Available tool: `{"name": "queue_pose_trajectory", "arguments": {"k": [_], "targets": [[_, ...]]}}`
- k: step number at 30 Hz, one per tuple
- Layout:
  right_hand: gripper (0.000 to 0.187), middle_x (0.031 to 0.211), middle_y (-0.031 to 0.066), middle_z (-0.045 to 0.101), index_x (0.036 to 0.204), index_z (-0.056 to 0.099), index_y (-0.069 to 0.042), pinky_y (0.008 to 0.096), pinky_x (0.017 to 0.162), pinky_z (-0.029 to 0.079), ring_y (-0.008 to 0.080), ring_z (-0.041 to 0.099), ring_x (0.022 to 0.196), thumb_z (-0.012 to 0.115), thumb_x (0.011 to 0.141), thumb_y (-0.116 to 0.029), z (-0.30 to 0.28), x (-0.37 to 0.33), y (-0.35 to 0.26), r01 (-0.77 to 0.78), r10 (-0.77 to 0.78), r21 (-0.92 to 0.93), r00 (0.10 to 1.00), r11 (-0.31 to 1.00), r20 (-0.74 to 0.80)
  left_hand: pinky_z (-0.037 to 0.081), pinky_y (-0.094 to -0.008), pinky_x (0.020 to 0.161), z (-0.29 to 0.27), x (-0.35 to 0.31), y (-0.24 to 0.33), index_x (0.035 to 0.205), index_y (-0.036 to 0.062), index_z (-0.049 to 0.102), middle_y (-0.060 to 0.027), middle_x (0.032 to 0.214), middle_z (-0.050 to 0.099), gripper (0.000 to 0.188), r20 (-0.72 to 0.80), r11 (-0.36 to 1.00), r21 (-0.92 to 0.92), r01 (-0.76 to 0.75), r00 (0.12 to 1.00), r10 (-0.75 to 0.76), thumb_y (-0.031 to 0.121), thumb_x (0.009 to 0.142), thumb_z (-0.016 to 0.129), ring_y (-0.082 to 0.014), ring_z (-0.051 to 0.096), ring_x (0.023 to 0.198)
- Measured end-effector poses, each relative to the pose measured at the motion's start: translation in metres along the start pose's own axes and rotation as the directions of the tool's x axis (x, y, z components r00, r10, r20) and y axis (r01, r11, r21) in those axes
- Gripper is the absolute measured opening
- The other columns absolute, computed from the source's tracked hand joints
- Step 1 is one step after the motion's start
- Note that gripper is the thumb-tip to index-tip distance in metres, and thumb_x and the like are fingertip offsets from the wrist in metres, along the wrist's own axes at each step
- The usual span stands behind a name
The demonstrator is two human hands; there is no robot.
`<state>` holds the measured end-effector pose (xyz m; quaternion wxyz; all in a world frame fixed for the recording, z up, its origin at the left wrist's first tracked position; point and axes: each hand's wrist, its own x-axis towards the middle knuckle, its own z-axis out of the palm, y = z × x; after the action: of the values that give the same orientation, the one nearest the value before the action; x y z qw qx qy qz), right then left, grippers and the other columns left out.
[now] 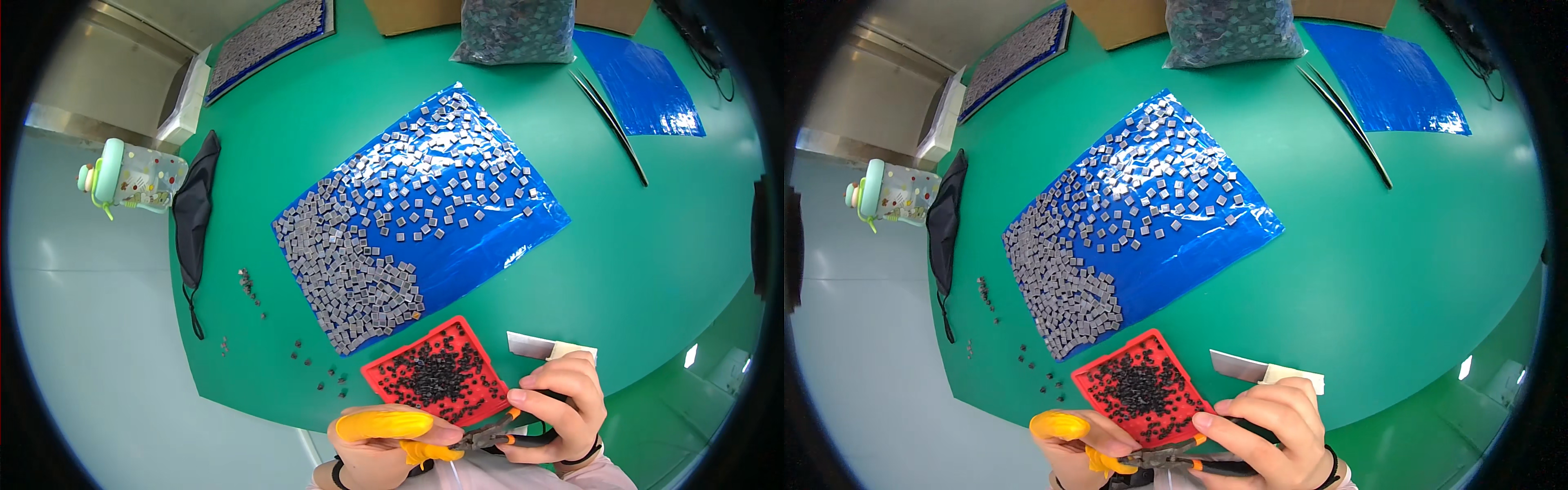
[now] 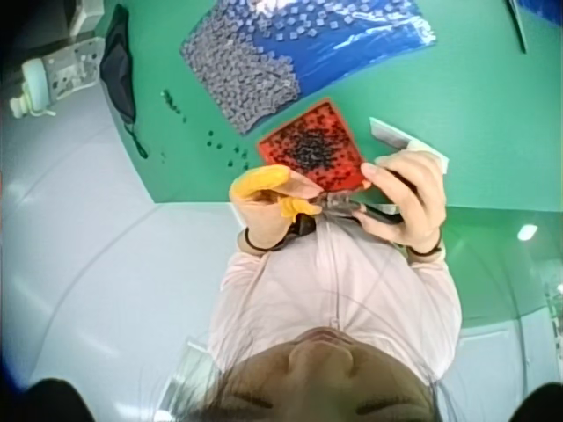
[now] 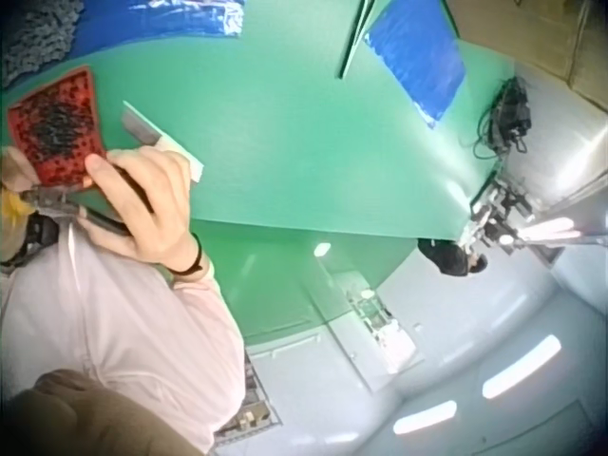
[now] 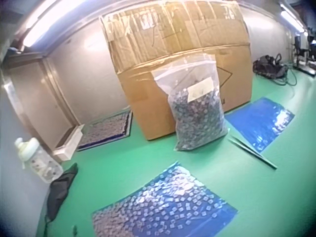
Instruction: The person picks small black components from a red tray and places them onto a blue sheet on the table. They use pliers to manipulate the components, occasionally picking them up and placing them back down.
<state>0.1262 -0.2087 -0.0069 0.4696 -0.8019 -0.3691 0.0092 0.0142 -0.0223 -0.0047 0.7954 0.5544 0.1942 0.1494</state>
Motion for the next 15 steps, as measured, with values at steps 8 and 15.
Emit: {"name": "queue_pose_trajectory", "arguments": {"k": [8,15], "targets": [[0.054,0.090,0.0040,0.058,0.096,0.067,-0.014,0.0364,0.069,0.040,0.0216,0.055,0.081,0.084,0.048,-0.035,-0.001,-0.005,-0.001,-0.012,0.011,-0.035,0.999,0.999,-0.036,0.059,-0.0343,0.068,0.005,0.001,0.021,0.101,-0.0104,0.061,-0.0220,0.089,0.068,0.025,-0.033,0.968,0.140,0.210,0.978,-0.208,-0.001,0.080,0.070,-0.0275,0.069,0.078],[0.054,0.089,0.0035,0.057,0.095,0.067,-0.014,0.0367,0.069,0.041,0.0208,0.055,0.080,0.084,0.048,-0.035,-0.001,-0.007,-0.001,-0.012,0.011,-0.016,0.999,1.000,-0.050,0.052,-0.0301,0.067,0.006,0.021,0.026,0.090,-0.0055,0.068,-0.0170,0.086,0.068,0.017,0.259,0.917,0.392,-0.070,0.965,-0.038,0.006,0.078,0.072,-0.0244,0.066,0.075]]}}
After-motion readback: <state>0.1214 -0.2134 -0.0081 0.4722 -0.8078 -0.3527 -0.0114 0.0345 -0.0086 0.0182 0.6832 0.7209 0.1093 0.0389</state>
